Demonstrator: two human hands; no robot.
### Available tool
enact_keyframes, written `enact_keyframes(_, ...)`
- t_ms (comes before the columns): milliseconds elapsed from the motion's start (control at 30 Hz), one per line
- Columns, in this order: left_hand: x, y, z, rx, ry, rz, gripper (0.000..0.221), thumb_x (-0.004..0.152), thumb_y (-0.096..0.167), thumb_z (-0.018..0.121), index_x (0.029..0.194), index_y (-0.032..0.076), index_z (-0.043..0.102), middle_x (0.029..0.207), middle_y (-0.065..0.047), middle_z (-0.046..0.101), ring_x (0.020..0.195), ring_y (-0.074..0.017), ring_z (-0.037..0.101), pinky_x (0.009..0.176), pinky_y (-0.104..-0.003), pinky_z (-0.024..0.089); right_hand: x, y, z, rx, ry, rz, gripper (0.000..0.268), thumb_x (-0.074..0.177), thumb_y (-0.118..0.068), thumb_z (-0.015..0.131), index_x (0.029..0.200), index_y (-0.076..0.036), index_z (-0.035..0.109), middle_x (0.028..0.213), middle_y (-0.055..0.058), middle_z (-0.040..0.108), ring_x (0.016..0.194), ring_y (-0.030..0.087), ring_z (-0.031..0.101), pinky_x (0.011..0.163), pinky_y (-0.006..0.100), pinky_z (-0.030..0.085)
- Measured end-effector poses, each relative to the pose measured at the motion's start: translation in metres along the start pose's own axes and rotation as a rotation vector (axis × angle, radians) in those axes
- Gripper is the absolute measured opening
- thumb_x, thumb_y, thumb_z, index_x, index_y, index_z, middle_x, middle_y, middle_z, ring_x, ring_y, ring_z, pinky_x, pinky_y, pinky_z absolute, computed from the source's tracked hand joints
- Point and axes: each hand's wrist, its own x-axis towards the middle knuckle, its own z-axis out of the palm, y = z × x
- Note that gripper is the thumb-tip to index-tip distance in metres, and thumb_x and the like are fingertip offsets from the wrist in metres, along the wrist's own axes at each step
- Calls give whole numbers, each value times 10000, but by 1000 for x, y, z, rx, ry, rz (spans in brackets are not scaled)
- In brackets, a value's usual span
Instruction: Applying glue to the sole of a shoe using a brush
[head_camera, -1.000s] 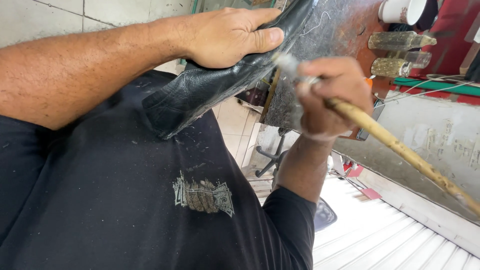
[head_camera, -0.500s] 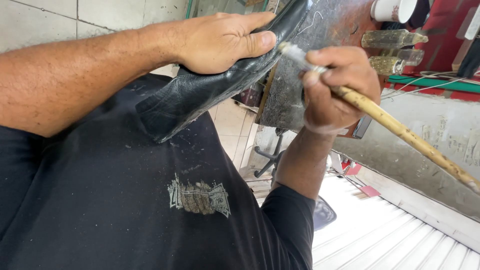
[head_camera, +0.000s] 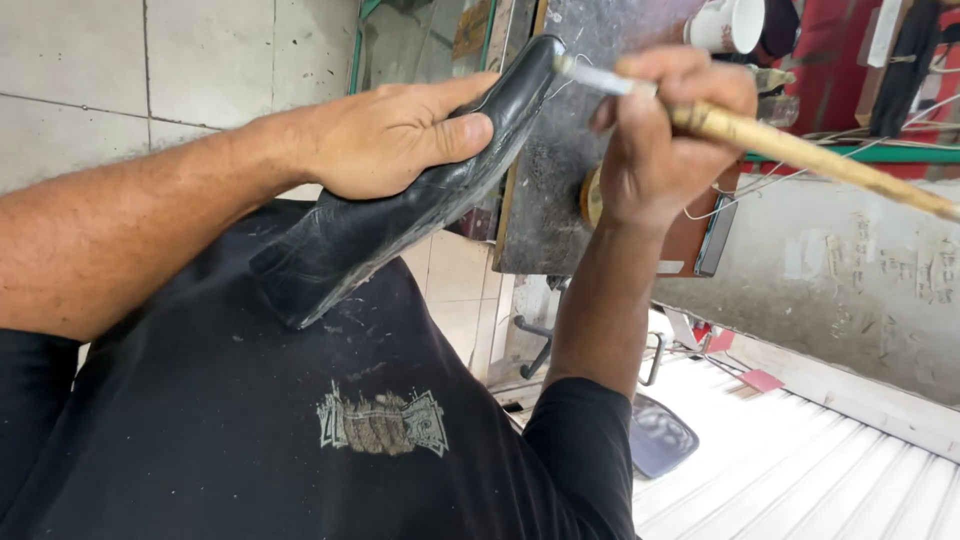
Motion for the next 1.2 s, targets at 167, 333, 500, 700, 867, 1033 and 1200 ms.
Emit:
enact_keyframes(167,-3,1,-2,33,12,11,951,777,733,221,1630,317,274,1141,-6,748,994,-186,727,932,-372,533,6,1,-2,132,-50,69,172,993,49,638,1035,-77,528,960,172,685,612,180,603,470,256,525)
enact_keyframes(333,-6,-4,-6,4,31,1,941,780,718,228,1630,316,275,1082,-10,758,931,-193,752,893,-380,573,5,-3,14,98,-30,150,194,992,76,563,1045,-93,483,902,181,666,532,198,569,431,258,447)
enact_keyframes(500,-7,-12,-7,-3,55,18,908,818,713,240,1618,285,300,1220,15,704,1031,-172,695,944,-365,505,3,3,17,70,56,237,192,1025,-78,685,1040,-109,496,920,188,662,564,211,584,477,294,501)
enact_keyframes(700,-5,-26,-9,36,108,21,919,849,731,228,1625,239,259,1500,4,570,1320,-219,557,1079,-398,389,6,12,23,97,-45,189,153,1030,-3,651,1044,-102,535,857,152,670,532,185,584,400,257,452)
enact_keyframes(867,-4,-34,-17,53,142,63,953,804,785,189,1574,246,345,1386,-32,636,1224,-235,615,1013,-422,435,2,2,46,54,-89,223,183,1005,-44,635,1007,-97,460,836,165,635,533,195,591,426,263,477)
enact_keyframes(1033,-10,-38,-22,19,168,88,664,896,705,251,1283,245,532,1070,23,691,986,-166,661,886,-369,474,-4,7,60,34,-188,97,230,1026,-116,660,980,-110,435,808,120,636,489,174,588,371,271,440)
enact_keyframes(1200,-10,-43,-27,19,185,34,753,870,723,234,1397,269,522,1138,7,683,1064,-200,647,914,-395,459,-6,14,64,-51,-131,1,213,1025,-109,699,973,-108,493,815,113,656,501,147,604,360,246,501)
